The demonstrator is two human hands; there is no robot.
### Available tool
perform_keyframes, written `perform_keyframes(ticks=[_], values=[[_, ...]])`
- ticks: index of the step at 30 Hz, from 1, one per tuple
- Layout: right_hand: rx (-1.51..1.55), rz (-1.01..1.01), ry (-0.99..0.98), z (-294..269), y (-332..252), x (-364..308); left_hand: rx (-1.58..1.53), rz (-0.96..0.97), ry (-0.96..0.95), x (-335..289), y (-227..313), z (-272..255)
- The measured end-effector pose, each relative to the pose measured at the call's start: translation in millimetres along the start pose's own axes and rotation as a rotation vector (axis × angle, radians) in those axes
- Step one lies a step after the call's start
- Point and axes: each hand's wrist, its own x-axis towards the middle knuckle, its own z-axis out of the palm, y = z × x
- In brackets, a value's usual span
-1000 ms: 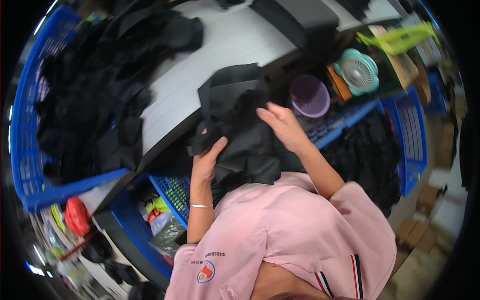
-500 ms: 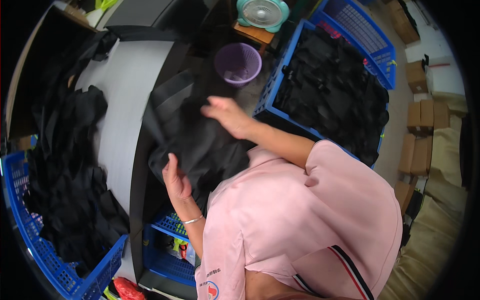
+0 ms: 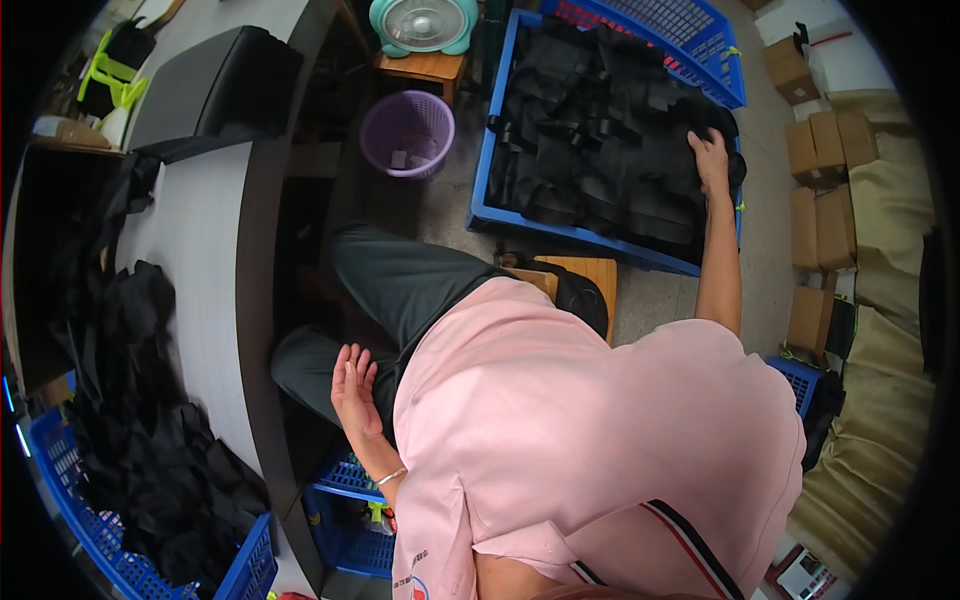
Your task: Inspecting, folding, and organizing black fabric components at a manufacturing workstation.
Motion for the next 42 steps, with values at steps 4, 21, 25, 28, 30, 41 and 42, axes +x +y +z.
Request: perform_keyframes(ticks=[4, 21, 25, 28, 30, 41, 42], values=[[-0.343, 0.026, -0.037, 61, 80, -13, -0.006, 0.035, 0.052, -2, -10, -2], [-0.924, 0.016, 0.028, 125, 110, 7, 0.039, 0.05, -0.03, 6, -21, -3], [-0.905, -0.09, 0.13, 101, 105, 16, -0.012, 0.035, -0.066, 6, -13, -6], [-0.837, 0.025, 0.331, 100, 77, 27, -0.077, -0.015, -0.167, 9, -9, -10], [-1.061, -0.216, 0.458, 127, 29, 8, -0.144, -0.017, -0.202, 10, -10, -13], [0.118, -1.46, -0.823, 451, -294, -339, -0.357, -0.078, -0.36, 13, 2, -31], [0.086, -1.506, -0.854, 478, -305, -361, -0.385, -0.081, -0.375, 13, 4, -31]])
